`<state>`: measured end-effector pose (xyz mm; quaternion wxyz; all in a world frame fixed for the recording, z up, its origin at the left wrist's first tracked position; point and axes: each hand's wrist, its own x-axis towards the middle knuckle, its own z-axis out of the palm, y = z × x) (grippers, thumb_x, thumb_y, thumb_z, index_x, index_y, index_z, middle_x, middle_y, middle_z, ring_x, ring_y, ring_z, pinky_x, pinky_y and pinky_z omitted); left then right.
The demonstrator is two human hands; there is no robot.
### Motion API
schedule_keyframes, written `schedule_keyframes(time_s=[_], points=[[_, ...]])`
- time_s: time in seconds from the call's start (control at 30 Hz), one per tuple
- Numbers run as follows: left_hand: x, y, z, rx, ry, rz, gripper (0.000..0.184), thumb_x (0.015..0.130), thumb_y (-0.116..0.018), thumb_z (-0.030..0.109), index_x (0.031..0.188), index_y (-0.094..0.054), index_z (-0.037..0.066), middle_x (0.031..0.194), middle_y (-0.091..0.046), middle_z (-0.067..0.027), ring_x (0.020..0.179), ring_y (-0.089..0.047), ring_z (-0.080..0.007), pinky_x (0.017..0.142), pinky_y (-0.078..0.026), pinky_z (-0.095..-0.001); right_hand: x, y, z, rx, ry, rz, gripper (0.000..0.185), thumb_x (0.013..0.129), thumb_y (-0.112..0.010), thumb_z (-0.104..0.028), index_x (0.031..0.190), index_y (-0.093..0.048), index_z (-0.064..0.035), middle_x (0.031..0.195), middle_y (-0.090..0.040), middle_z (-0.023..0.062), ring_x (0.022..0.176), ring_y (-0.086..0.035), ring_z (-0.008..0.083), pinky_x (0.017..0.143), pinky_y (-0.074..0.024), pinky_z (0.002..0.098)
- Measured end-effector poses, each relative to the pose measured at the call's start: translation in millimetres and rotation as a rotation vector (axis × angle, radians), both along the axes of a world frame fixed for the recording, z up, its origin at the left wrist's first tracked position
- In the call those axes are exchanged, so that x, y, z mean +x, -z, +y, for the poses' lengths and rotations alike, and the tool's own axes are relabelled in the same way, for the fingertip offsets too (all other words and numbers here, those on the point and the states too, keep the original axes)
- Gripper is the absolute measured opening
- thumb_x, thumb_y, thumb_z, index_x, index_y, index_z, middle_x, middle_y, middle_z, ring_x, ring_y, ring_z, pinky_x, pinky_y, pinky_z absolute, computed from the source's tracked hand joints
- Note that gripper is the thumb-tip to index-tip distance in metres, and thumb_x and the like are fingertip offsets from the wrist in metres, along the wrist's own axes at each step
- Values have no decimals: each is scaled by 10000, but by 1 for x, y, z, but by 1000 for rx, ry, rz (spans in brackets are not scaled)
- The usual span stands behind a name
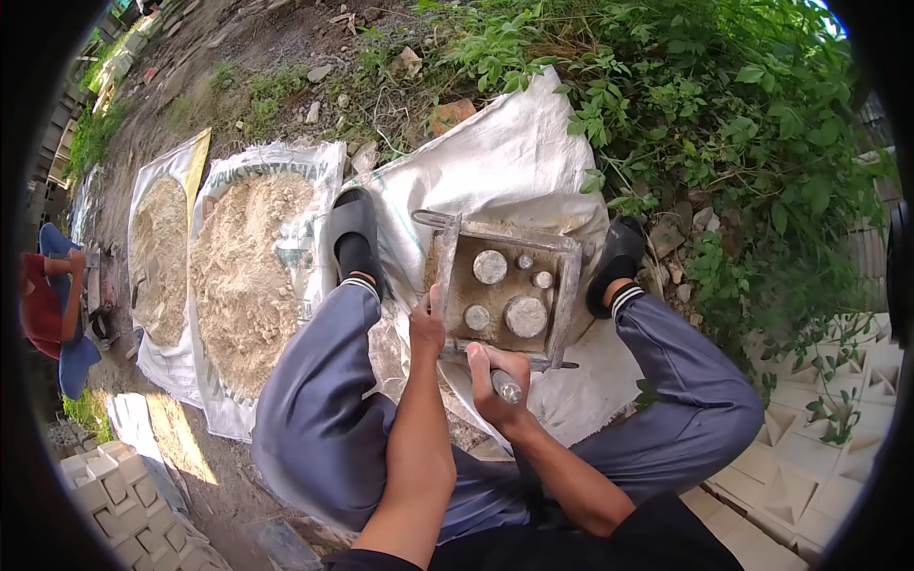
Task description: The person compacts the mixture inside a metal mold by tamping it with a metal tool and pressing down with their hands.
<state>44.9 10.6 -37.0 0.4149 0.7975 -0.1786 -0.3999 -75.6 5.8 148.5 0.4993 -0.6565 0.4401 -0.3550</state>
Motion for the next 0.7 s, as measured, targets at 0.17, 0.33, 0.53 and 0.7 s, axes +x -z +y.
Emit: schedule_keyframes(time_s=[0.17,0.33,0.53,0.7], points=[[0,-10,-3,-5,-7,-30,625,978,-402,558,1072,-664,-2,955,-665,-242,905,-629,-364,840,-459,-400,-41,20,14,-49,128,-74,370,905,-540,-38,552,-434,0,489,-428,72,407,-389,158,440,-283,333],[0,-10,-2,4,2,-75,626,980,-400,556,1032,-663,-10,911,-657,-251,870,-624,-376,814,-460,-409,-47,-6,-5,138,202,-134,377,913,-490,-51,541,-463,7,490,-446,15,444,-416,85,442,-293,307],[-6,-5,-4,-30,-25,-172,616,977,-407,547,987,-664,-13,882,-659,-256,866,-626,-422,783,-466,-434,-66,23,-5,78,226,-159,425,955,-468,-74,541,-387,-26,501,-396,-8,448,-336,72,443,-248,284],[-9,-7,-5,43,-64,-297,494,965,-477,484,1032,-661,30,878,-680,-224,848,-643,-414,775,-486,-453,-79,4,7,-75,281,-83,395,922,-528,-80,546,-431,-8,485,-417,8,437,-367,86,438,-270,303]])
